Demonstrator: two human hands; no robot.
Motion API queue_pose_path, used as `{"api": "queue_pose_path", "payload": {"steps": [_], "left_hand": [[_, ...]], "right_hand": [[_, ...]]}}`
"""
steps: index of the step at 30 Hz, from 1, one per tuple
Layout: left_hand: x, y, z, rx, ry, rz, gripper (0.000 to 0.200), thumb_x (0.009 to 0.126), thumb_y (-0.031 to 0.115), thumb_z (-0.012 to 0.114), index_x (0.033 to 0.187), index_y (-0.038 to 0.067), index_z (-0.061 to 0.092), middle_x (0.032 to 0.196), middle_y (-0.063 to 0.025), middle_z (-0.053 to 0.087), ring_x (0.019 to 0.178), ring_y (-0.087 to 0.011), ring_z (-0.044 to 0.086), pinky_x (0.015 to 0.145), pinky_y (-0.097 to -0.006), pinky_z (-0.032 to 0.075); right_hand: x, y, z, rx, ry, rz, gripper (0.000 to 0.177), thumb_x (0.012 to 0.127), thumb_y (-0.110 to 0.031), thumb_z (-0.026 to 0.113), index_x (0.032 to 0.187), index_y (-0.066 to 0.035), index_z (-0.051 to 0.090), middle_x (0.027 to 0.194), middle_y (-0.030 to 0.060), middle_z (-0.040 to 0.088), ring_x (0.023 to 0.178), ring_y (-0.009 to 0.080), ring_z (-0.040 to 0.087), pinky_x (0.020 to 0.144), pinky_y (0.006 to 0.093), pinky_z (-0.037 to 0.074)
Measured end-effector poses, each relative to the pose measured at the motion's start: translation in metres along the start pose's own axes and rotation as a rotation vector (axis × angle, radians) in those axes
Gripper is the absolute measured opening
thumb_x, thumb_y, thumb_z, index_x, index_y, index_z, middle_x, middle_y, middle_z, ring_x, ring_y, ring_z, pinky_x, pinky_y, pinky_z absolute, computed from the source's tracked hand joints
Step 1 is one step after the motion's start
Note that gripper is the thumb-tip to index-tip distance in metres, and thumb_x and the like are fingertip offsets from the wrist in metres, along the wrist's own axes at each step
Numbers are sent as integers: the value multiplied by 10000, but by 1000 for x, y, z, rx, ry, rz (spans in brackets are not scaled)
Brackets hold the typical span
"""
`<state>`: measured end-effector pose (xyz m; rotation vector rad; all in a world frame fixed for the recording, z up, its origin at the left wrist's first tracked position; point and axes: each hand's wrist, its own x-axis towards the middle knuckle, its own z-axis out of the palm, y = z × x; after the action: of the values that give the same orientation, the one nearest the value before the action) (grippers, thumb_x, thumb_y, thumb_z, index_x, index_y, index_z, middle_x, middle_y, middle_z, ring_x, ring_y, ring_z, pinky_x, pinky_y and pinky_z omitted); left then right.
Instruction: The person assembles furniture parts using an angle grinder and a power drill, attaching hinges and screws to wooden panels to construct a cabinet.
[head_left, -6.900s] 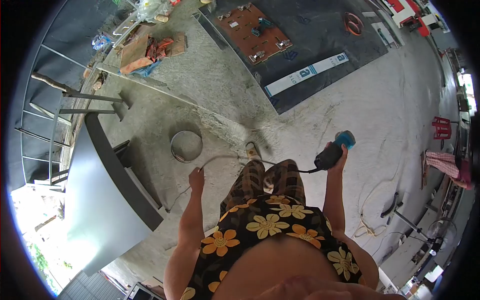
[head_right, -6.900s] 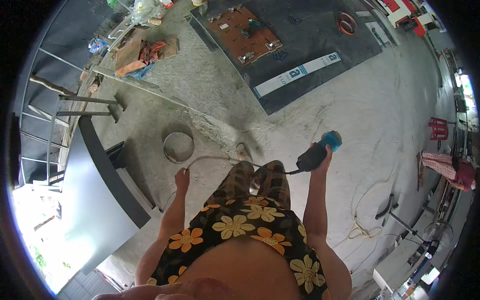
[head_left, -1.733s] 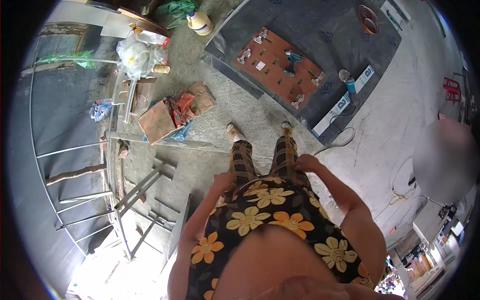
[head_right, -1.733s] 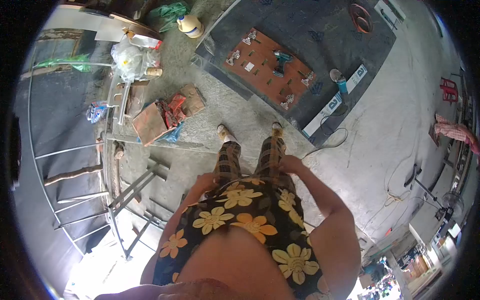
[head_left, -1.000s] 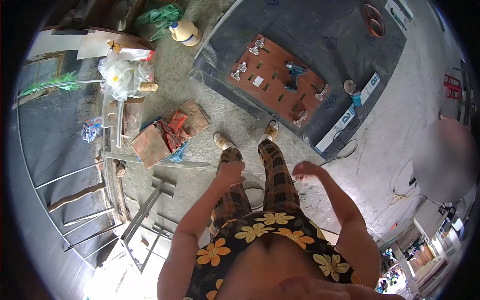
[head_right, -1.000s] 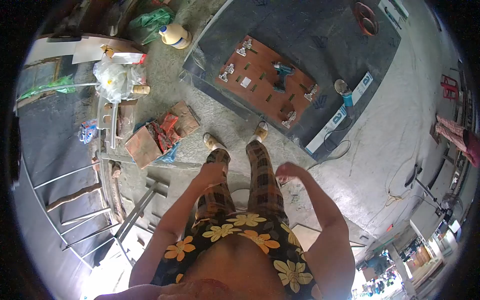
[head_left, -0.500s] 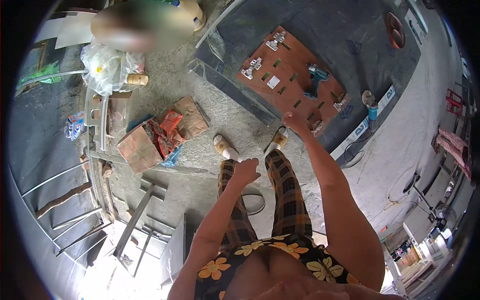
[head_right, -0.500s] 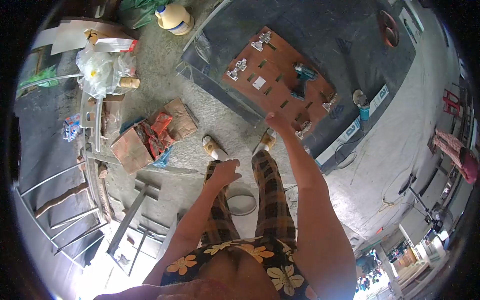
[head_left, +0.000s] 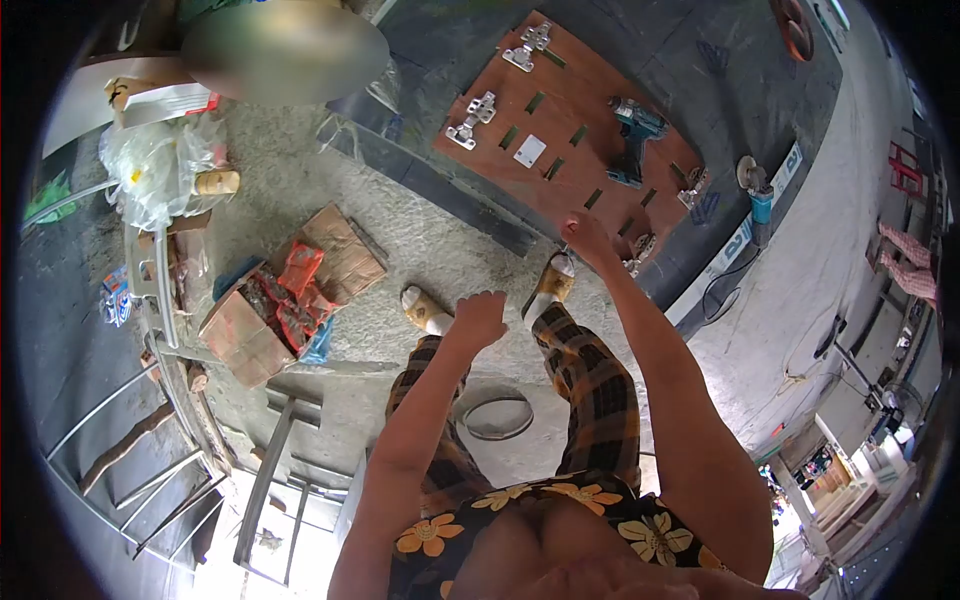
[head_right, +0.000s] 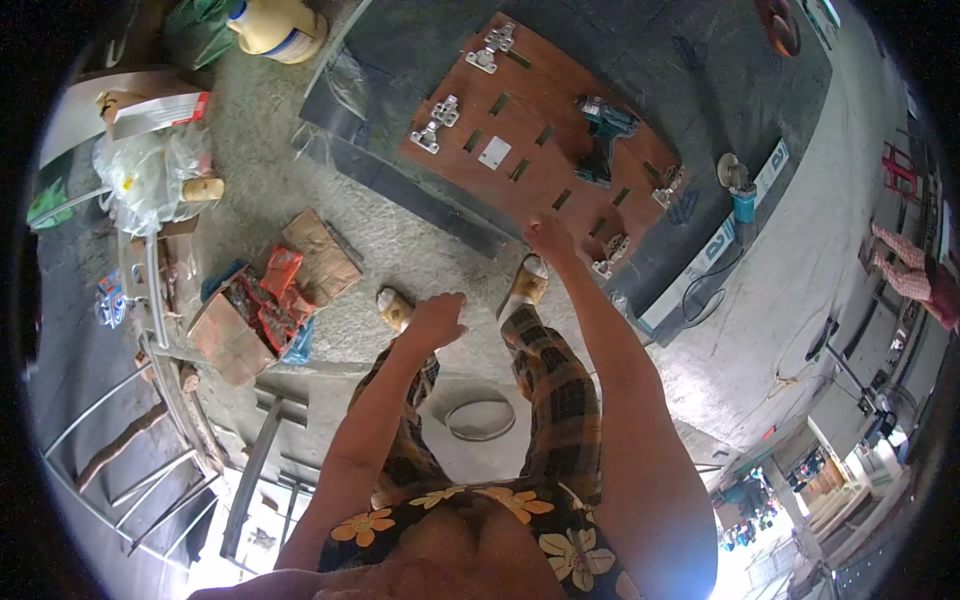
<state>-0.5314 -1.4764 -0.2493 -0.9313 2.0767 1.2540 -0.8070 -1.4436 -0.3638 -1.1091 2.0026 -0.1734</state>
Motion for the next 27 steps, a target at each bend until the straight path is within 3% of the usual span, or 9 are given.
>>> {"api": "queue_pose_path", "payload": {"steps": [8,11,13,15,17,20,23,26,27], "left_hand": [[2,3,-46,252,17,113,537,688,223,753,1149,70,524,1019,-156,576,979,-340,572,808,-460,451],[0,-14,-53,251,179,197,472,663,195,751,1069,62,550,945,-130,576,911,-306,581,769,-444,432],[1,-23,-61,299,147,158,530,668,183,754,1129,58,525,985,-140,570,939,-315,574,802,-443,431],[-1,-23,-78,313,88,110,645,669,190,767,1233,46,488,1059,-162,565,993,-343,565,839,-465,439],[-1,-29,-85,357,170,154,676,673,193,770,1259,42,469,1088,-169,563,998,-344,561,865,-455,431],[1,-40,-95,396,231,146,683,682,200,773,1269,46,460,1122,-169,560,1023,-349,555,877,-453,429],[12,-51,-103,454,222,26,675,685,200,775,1265,49,465,1136,-179,559,1027,-354,558,871,-453,435],[17,-53,-105,479,321,45,652,701,216,772,1250,48,464,1086,-176,574,1001,-350,574,848,-450,452],[19,-51,-107,478,340,56,649,704,218,771,1249,48,462,1074,-174,577,994,-349,577,845,-449,455]], "right_hand": [[48,15,11,147,331,-241,146,829,-215,595,917,-108,642,854,130,662,796,289,651,688,394,503],[54,-26,-26,103,424,-133,154,806,-155,636,947,-94,656,802,83,664,716,211,645,632,321,503],[97,20,-32,144,631,-132,158,807,-158,639,953,-101,652,822,74,664,717,205,644,626,311,498],[97,1,-86,175,712,-99,210,837,-339,602,905,-144,634,887,96,655,810,273,644,706,419,491],[96,2,-125,-52,881,71,301,813,-386,639,890,-95,638,889,116,664,795,285,643,686,407,494],[108,45,-148,-195,660,201,354,770,-368,708,883,-40,638,847,136,665,711,262,645,613,397,492],[144,88,-162,202,297,350,434,715,-435,750,863,-43,636,775,76,663,665,170,637,629,381,500],[130,85,-165,686,205,221,438,718,-406,769,934,-59,612,811,51,657,661,170,633,596,371,507],[134,90,-160,673,233,217,437,714,-389,777,945,-59,606,804,46,655,659,168,632,594,365,510]]}}
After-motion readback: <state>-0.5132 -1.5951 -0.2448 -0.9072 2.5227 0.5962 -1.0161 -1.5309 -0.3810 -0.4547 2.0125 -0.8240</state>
